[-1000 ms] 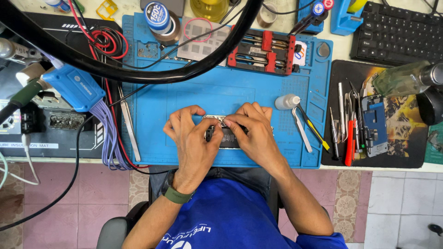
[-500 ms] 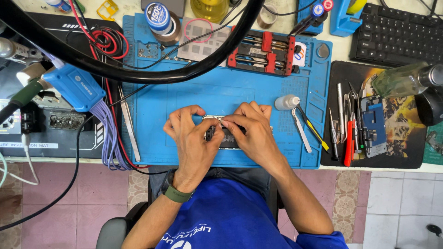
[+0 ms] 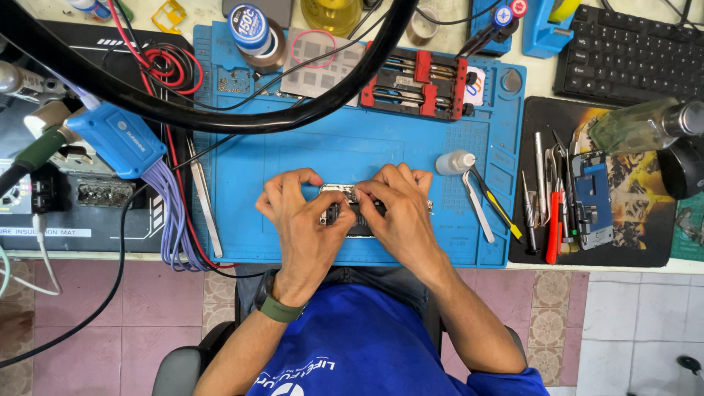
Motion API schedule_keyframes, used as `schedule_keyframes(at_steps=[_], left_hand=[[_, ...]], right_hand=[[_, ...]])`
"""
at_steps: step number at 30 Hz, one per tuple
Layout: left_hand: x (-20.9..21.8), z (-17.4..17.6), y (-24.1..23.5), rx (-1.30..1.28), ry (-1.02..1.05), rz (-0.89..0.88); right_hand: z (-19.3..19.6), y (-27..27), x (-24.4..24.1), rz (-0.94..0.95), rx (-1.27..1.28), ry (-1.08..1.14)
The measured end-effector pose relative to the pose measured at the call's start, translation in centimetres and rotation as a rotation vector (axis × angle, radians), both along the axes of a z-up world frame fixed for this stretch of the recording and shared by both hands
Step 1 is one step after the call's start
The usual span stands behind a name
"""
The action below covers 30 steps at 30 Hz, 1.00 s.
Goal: The person works on a disassembled smartphone, using a multimeter to test a small circuit board, then uses a screwdriver to remove screws from the board and a plastic spudger to pry and adjust internal components within the phone chassis.
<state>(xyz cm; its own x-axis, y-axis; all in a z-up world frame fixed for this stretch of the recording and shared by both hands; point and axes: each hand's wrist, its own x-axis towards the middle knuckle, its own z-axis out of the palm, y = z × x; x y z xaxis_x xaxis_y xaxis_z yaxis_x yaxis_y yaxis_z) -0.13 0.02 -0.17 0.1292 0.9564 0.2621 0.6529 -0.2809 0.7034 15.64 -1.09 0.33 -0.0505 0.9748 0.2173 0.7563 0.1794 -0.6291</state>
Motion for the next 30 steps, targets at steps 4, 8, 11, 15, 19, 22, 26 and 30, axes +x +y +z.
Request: schedule_keyframes(at_steps=[4, 8, 11, 15, 19, 22, 26, 30], left_hand=[[-0.31, 0.16, -0.16, -0.011, -0.004, -0.001], [-0.49, 0.24, -0.44, -0.003, 0.01, -0.009], [-0.53, 0.21, -0.36, 0.007, 0.016, -0.006], [-0.42, 0.17, -0.26, 0.009, 0.019, 0.001], [-0.51, 0.16, -0.41, 0.003, 0.011, -0.009], [-0.55, 0.17, -0.5, 0.005, 0.004, -0.014], [-0.47, 0.13, -0.56, 0.015, 0.003, -0.008], [-0.65, 0.07, -0.69, 0.009, -0.001, -0.008]], right_hand=[[0.07, 0.13, 0.04, 0.003, -0.005, 0.024], [0.27, -0.06, 0.25, 0.007, -0.054, 0.037], [0.51, -0.23, 0.3, 0.012, -0.059, 0.046], [0.64, -0.53, 0.25, -0.013, -0.04, 0.035], [0.42, -0.64, 0.23, 0.0, -0.022, 0.031], [0.33, -0.54, 0.18, -0.002, -0.041, 0.035], [0.32, -0.44, 0.09, -0.013, -0.056, 0.026], [0.33, -0.45, 0.02, -0.026, -0.074, 0.023]])
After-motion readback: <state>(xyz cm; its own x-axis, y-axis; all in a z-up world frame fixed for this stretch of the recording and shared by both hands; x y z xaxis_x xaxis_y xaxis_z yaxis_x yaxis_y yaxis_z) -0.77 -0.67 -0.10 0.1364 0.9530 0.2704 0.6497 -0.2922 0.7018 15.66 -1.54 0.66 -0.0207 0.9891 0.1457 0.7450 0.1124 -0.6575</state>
